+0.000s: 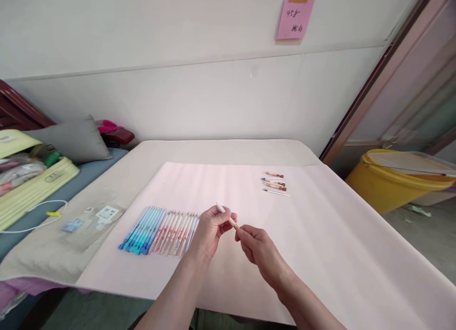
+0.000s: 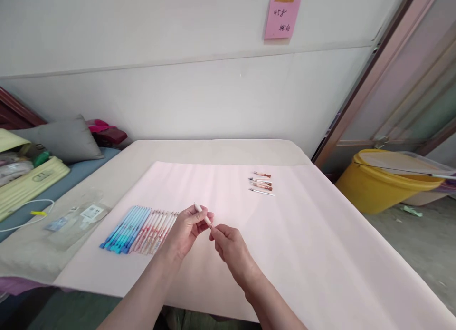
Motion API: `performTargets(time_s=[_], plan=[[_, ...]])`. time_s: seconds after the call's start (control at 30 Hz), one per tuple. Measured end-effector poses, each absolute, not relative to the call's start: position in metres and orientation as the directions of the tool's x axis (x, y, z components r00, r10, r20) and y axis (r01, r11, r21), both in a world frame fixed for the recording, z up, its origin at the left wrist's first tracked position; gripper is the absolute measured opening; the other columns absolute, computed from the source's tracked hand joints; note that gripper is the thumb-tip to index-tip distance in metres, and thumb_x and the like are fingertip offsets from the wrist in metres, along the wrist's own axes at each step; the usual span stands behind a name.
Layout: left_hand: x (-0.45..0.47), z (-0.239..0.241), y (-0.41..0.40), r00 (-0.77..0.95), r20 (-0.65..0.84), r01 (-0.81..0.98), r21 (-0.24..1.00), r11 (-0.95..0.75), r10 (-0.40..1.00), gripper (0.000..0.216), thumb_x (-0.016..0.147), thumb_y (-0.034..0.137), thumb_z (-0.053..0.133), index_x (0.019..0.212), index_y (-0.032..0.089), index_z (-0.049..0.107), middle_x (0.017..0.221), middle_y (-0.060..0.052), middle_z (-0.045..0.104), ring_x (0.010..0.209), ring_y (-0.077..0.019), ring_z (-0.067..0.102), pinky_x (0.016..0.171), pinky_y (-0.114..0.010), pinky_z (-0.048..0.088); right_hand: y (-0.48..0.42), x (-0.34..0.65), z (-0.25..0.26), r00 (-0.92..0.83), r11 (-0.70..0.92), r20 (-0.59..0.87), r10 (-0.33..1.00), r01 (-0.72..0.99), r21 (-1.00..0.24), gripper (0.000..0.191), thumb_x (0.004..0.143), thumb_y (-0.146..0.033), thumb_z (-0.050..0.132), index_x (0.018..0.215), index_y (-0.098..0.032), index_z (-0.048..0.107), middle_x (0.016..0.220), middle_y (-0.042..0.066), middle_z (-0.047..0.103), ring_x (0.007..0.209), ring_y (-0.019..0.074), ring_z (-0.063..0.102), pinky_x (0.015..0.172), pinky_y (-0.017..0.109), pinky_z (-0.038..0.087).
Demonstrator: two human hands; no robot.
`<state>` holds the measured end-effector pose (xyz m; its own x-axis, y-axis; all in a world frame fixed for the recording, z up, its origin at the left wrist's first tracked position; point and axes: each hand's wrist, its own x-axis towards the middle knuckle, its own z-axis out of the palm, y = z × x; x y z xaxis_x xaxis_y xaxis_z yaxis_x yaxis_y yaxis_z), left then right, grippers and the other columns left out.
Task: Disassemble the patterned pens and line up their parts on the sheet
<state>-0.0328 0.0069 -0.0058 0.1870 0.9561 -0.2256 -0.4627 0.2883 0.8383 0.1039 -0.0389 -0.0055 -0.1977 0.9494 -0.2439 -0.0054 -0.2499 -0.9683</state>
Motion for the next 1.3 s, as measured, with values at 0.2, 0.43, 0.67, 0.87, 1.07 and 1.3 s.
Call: performTargets(time_s=[0.2,0.43,0.67,0.87,1.07,1.3], plan=[[-0.029,-0.007,0.005,0.129,-0.282,-0.461,0.832,0.309,0.951,0.02,0.072,0.031,0.067,0.083,0.014,0.062,0.082,-0.009,0.067,0.078,-0.0166,0.062,0.07,-0.027,0.046,-0.04,0.098,-0.013,-0.006,-0.015,-0.019,1.0,0.425,-0.905,0.032,0.083,-0.041,0.045,0.06,-0.02,0.039,0.05,-0.005,0.034,0.049,0.0088,0.026,0.048,0.025,0.02],[-0.032,0.002,0.003,0.32,-0.205,-0.572,0.737,0.361,0.925,0.024,0.074,0.023,0.065,0.096,0.013,0.062,0.101,-0.015,0.065,0.098,-0.0243,0.059,0.075,-0.031,0.046,-0.039,0.107,0.0,-0.294,-0.355,-0.305,0.906,-0.135,-0.925,0.032,0.086,-0.047,0.039,0.077,-0.019,0.052,0.051,-0.007,0.036,0.04,0.0058,0.017,0.04,0.024,0.014],[-0.025,-0.003,0.0,0.08,-0.278,-0.429,0.857,0.285,0.957,0.02,0.067,0.03,0.072,0.068,0.014,0.059,0.07,-0.005,0.066,0.071,-0.0147,0.061,0.07,-0.027,0.046,-0.041,0.099,-0.015,0.03,0.089,0.124,0.992,0.532,-0.842,0.024,0.08,-0.037,0.048,0.061,-0.021,0.047,0.051,-0.003,0.041,0.046,0.0099,0.028,0.049,0.026,0.02],[-0.025,-0.001,-0.001,0.206,-0.261,-0.513,0.792,0.331,0.943,0.024,0.068,0.027,0.07,0.087,0.015,0.062,0.088,-0.01,0.068,0.085,-0.0202,0.063,0.079,-0.034,0.047,-0.039,0.102,-0.011,-0.027,-0.003,-0.017,1.0,0.448,-0.894,0.034,0.086,-0.04,0.041,0.057,-0.022,0.039,0.05,-0.003,0.041,0.047,0.011,0.032,0.046,0.024,0.025],[-0.026,-0.003,0.0,0.123,-0.307,-0.403,0.853,0.331,0.944,0.025,0.07,0.037,0.068,0.077,0.014,0.062,0.079,-0.009,0.067,0.074,-0.0165,0.062,0.07,-0.029,0.047,-0.039,0.105,-0.015,-0.003,0.053,0.062,0.998,0.585,-0.81,0.027,0.085,-0.037,0.044,0.063,-0.022,0.043,0.051,-0.004,0.04,0.048,0.0112,0.031,0.047,0.024,0.023],[-0.028,-0.004,0.001,0.079,-0.315,-0.355,0.878,0.322,0.946,0.024,0.066,0.035,0.071,0.066,0.015,0.058,0.073,-0.006,0.066,0.069,-0.0144,0.062,0.065,-0.024,0.045,-0.039,0.109,-0.015,0.037,0.084,0.136,0.99,0.619,-0.781,0.019,0.08,-0.033,0.05,0.064,-0.023,0.046,0.053,-0.004,0.042,0.048,0.0108,0.029,0.047,0.023,0.024]])
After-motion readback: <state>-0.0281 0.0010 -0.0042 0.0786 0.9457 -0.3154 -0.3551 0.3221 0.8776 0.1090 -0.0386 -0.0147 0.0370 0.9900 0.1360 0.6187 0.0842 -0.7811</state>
